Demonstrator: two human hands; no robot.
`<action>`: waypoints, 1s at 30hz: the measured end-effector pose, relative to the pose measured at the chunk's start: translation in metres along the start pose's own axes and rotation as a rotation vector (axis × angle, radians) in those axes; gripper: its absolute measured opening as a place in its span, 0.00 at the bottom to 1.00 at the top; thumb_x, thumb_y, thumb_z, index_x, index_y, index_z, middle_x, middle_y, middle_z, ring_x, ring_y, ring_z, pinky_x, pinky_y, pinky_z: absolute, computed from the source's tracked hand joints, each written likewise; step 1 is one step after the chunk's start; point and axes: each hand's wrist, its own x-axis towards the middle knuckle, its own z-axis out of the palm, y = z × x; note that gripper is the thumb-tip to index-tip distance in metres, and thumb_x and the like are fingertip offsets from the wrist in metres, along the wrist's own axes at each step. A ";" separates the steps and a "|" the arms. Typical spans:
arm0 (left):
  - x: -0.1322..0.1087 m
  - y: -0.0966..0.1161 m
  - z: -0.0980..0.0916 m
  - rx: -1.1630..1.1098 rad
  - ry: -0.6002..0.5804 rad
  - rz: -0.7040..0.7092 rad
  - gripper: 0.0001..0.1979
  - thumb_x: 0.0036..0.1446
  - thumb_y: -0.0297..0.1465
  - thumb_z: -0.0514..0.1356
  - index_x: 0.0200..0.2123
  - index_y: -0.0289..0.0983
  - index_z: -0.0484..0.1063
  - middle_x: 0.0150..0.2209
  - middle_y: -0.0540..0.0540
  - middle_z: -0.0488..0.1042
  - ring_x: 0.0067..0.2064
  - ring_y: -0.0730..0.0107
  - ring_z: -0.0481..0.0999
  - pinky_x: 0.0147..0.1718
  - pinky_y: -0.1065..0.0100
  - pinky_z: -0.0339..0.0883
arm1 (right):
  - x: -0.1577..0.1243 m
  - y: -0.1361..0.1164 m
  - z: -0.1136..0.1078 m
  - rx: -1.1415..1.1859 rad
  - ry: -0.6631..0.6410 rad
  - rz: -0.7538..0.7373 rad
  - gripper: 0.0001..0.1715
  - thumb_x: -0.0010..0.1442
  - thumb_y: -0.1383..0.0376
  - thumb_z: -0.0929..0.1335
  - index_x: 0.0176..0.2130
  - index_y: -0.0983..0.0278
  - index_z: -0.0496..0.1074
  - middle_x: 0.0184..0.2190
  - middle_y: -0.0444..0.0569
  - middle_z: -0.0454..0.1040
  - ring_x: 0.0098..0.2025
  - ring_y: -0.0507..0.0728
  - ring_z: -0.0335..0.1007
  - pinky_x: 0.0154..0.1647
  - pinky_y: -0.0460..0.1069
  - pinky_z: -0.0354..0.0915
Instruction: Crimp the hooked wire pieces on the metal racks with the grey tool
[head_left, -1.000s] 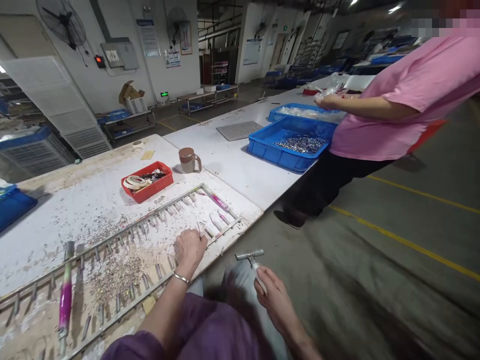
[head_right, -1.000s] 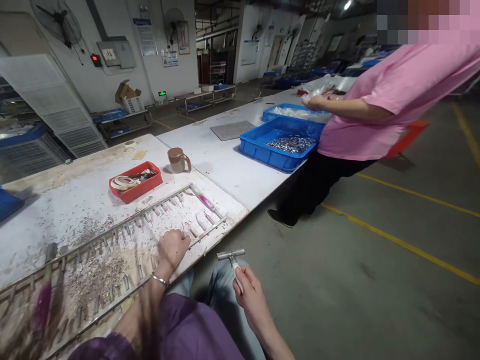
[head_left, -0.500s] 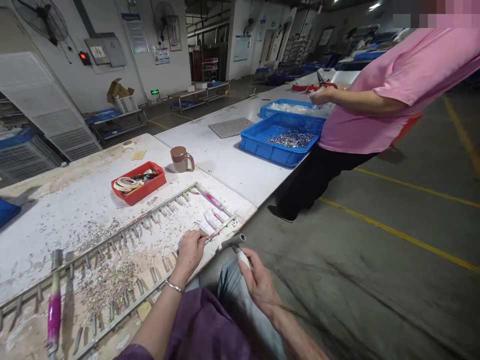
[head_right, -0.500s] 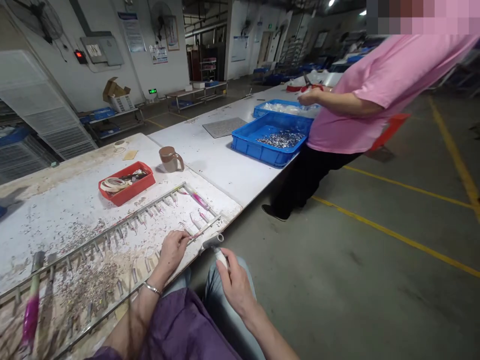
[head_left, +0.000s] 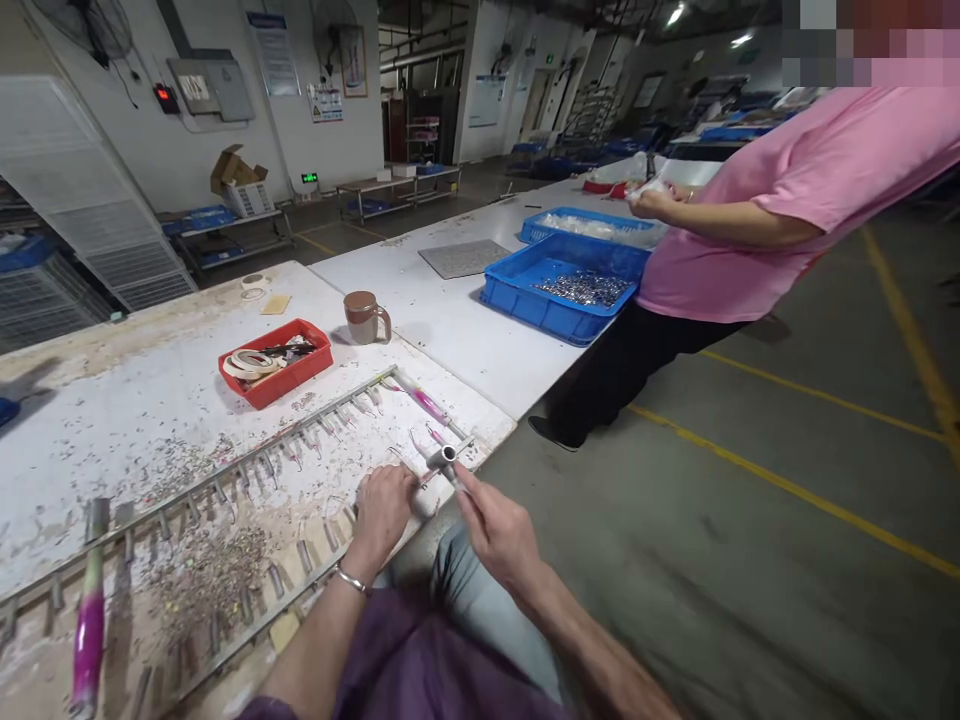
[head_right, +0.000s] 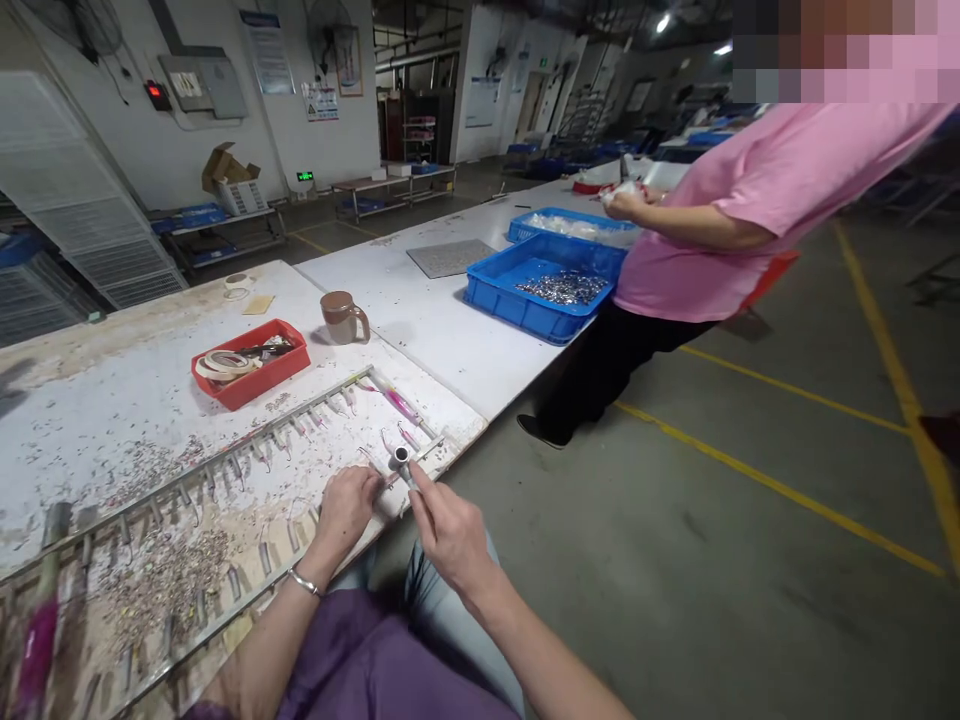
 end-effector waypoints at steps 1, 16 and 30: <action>0.000 0.000 0.000 -0.011 -0.011 -0.001 0.14 0.74 0.31 0.54 0.40 0.41 0.80 0.40 0.45 0.82 0.47 0.60 0.79 0.48 0.62 0.66 | 0.000 0.000 -0.002 0.019 0.050 -0.010 0.24 0.78 0.62 0.61 0.65 0.66 0.75 0.36 0.53 0.84 0.33 0.56 0.81 0.34 0.47 0.75; 0.002 0.001 0.001 -0.012 -0.045 -0.040 0.14 0.74 0.29 0.54 0.41 0.41 0.80 0.42 0.44 0.83 0.49 0.58 0.78 0.49 0.61 0.62 | 0.001 -0.006 -0.004 -0.051 -0.076 0.021 0.26 0.77 0.61 0.59 0.61 0.62 0.81 0.24 0.48 0.77 0.23 0.54 0.71 0.25 0.45 0.66; 0.001 -0.002 0.003 -0.021 -0.056 -0.007 0.15 0.75 0.30 0.53 0.41 0.40 0.80 0.41 0.43 0.82 0.48 0.58 0.78 0.49 0.60 0.63 | 0.008 -0.007 -0.013 -0.013 -0.059 0.028 0.24 0.77 0.63 0.62 0.63 0.62 0.78 0.31 0.49 0.82 0.29 0.56 0.79 0.31 0.46 0.72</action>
